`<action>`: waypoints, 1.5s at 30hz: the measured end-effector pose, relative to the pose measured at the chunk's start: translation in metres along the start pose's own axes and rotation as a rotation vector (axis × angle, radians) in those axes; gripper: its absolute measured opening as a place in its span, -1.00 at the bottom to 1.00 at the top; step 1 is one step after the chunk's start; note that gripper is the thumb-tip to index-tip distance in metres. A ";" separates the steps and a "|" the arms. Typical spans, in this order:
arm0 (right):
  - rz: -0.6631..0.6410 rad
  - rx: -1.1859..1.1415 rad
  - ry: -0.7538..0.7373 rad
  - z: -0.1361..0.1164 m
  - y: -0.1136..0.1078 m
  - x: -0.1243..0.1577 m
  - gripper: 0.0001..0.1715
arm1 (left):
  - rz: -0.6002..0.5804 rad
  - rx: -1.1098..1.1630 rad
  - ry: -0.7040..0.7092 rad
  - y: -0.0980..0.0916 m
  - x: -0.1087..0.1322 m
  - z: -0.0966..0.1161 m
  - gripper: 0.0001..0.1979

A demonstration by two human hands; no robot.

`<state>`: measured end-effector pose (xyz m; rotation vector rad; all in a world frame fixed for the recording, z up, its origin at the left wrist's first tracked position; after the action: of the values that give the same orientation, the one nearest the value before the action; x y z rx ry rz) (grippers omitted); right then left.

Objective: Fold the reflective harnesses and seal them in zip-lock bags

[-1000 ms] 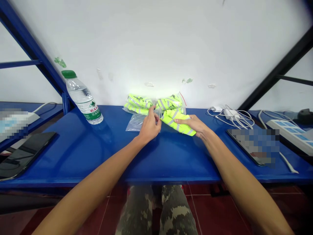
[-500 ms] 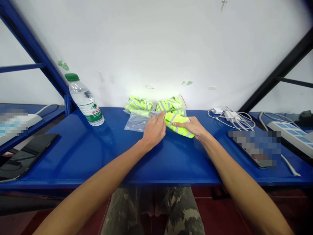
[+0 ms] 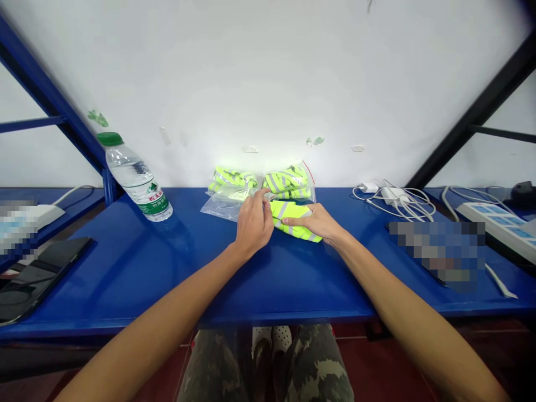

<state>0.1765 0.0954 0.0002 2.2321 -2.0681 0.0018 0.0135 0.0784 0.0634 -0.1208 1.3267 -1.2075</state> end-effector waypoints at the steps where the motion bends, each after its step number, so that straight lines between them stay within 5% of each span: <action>1: 0.013 0.008 -0.004 0.001 -0.001 -0.001 -0.51 | 0.010 -0.025 0.010 -0.001 0.000 0.003 -0.65; 6: 0.063 0.004 -0.073 0.004 0.000 -0.004 -0.53 | -0.015 -0.186 0.129 0.005 0.004 0.026 -0.63; 14: -0.108 0.130 -0.296 -0.014 0.029 0.008 -0.63 | 0.016 -0.144 0.163 0.001 0.006 0.034 -0.64; 24: 0.130 -0.240 -0.177 0.003 0.009 0.000 -0.53 | 0.007 0.015 0.254 0.007 0.011 0.046 -0.70; 28: 0.170 -0.193 -0.188 0.002 0.005 0.001 -0.55 | -0.018 0.052 0.232 0.012 0.013 0.043 -0.71; 36: 0.256 -0.102 -0.208 0.010 -0.002 -0.004 -0.58 | -0.132 0.053 0.271 0.015 0.020 0.055 -0.08; 45: 0.123 -0.224 -0.161 0.005 0.011 -0.005 -0.67 | -0.108 -0.192 0.070 0.024 0.010 0.019 -0.32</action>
<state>0.1645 0.0990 -0.0040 2.0306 -2.1587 -0.3929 0.0400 0.0715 0.0463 -0.2929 1.5123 -1.1813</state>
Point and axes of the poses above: each hand's wrist, its own x-axis away from the middle knuckle, its own y-axis out of the palm, z = x × y, the point moved 9 cm from there along -x, towards the middle knuckle, and after that the axes turned 10 degrees about -x, right-handed, at the moved point
